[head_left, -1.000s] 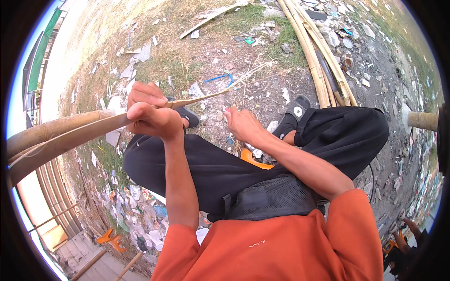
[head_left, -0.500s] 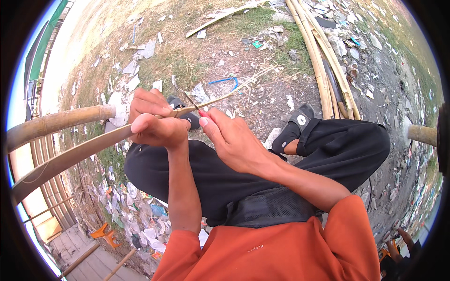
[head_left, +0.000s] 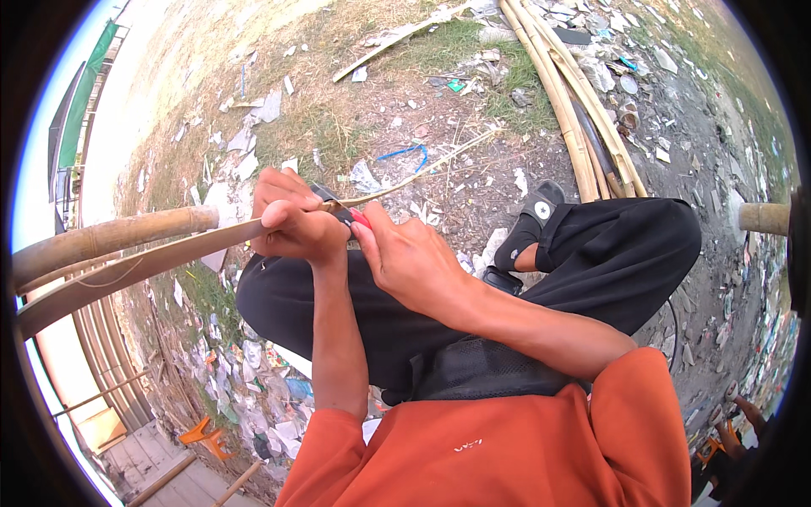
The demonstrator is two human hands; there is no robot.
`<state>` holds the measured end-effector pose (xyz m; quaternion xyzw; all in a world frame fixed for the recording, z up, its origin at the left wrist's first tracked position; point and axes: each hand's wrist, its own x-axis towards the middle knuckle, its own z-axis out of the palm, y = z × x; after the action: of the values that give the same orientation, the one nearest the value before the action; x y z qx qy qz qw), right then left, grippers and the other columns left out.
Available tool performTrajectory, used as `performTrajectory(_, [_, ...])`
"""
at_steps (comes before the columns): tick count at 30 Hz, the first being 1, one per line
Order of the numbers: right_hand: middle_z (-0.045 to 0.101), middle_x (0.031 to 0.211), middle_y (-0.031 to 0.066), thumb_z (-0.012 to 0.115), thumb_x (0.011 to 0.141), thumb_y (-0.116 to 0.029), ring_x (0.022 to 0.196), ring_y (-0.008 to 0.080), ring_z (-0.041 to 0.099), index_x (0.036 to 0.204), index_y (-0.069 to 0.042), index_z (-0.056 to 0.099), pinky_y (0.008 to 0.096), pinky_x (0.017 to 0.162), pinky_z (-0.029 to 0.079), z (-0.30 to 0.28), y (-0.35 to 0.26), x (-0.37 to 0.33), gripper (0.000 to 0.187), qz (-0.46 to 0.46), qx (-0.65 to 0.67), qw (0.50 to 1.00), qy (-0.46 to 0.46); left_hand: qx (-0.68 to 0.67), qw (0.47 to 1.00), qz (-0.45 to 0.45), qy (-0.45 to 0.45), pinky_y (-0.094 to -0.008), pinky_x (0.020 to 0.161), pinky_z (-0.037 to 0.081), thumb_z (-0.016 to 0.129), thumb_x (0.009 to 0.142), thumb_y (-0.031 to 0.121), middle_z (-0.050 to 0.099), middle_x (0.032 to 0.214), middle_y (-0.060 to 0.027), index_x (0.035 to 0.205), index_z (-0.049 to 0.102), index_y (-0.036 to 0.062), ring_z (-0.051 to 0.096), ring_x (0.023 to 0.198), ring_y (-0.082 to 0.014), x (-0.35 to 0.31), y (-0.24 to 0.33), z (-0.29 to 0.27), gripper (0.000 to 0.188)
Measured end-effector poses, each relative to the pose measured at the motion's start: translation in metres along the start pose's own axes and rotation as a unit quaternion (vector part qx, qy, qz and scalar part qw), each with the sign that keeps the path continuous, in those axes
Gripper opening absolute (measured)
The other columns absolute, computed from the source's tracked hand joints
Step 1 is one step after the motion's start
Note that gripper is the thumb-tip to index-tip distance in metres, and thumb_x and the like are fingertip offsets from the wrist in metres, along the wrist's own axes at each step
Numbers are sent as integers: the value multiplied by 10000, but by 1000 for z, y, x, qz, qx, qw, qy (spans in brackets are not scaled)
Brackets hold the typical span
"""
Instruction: The person sits cross-legged on the ground and uses a red utility knife to shave and sharpen the end of a long bamboo stick. They rotate the stick and scrape the surface to create a pointed tip.
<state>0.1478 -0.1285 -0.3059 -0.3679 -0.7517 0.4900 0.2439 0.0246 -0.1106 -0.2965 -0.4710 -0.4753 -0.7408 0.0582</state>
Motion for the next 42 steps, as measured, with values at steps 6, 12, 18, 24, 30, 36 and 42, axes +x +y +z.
performTrajectory(6, [579, 632, 248, 443, 942, -255, 609, 443, 579, 945, -10, 475, 525, 546, 464, -7, 5, -4, 247, 1, -98, 995, -19, -10, 999, 42, -23, -229, 432, 237, 496, 938, 383, 362, 489, -17, 528, 394, 30, 313, 432, -90, -1, -4, 1, 550])
performTrajectory(12, [625, 787, 253, 379, 958, -274, 791, 426, 616, 950, 44, 575, 469, 722, 491, -23, 119, -31, 373, 172, -179, 967, -63, -61, 996, -53, 38, -232, 438, 250, 455, 964, 344, 349, 497, -9, 544, 341, 70, 310, 447, -94, 2, -11, 6, 514])
performTrajectory(18, [584, 688, 262, 378, 963, -304, 678, 457, 565, 934, 18, 539, 497, 622, 421, -48, 21, 21, 360, 73, 76, 994, -37, 11, 1000, -24, 5, -232, 427, 242, 387, 949, 479, 345, 503, -22, 558, 344, 71, 303, 441, -95, 0, -12, 0, 566])
performTrajectory(24, [532, 593, 250, 402, 958, -243, 601, 455, 528, 933, 3, 482, 524, 559, 365, -41, 1, 6, 259, 60, 122, 989, -58, 42, 999, 34, -2, -218, 401, 220, 260, 920, 609, 318, 500, -20, 552, 324, 87, 261, 421, -89, 9, -4, -7, 642])
performTrajectory(30, [517, 543, 229, 445, 941, -193, 541, 446, 534, 982, -1, 431, 494, 483, 389, -19, -13, 7, 197, 15, 111, 992, -57, 61, 995, 75, -12, -231, 387, 268, 381, 898, 597, 391, 464, -42, 529, 373, 42, 349, 402, -106, 3, -11, 0, 666])
performTrajectory(36, [545, 563, 258, 454, 930, -180, 561, 464, 561, 975, -7, 405, 539, 493, 436, -4, 1, -3, 185, -11, -55, 998, -30, 26, 997, 72, -25, -233, 399, 255, 423, 917, 530, 397, 478, -53, 540, 374, 31, 359, 408, -112, -5, -10, -6, 628])
performTrajectory(42, [594, 710, 288, 366, 960, -277, 699, 469, 599, 955, 8, 438, 556, 611, 463, 6, 125, -24, 294, 120, -166, 976, -76, 29, 994, 93, -56, -233, 398, 263, 466, 921, 481, 418, 485, -51, 540, 384, 33, 374, 416, -114, 4, -7, 9, 593])
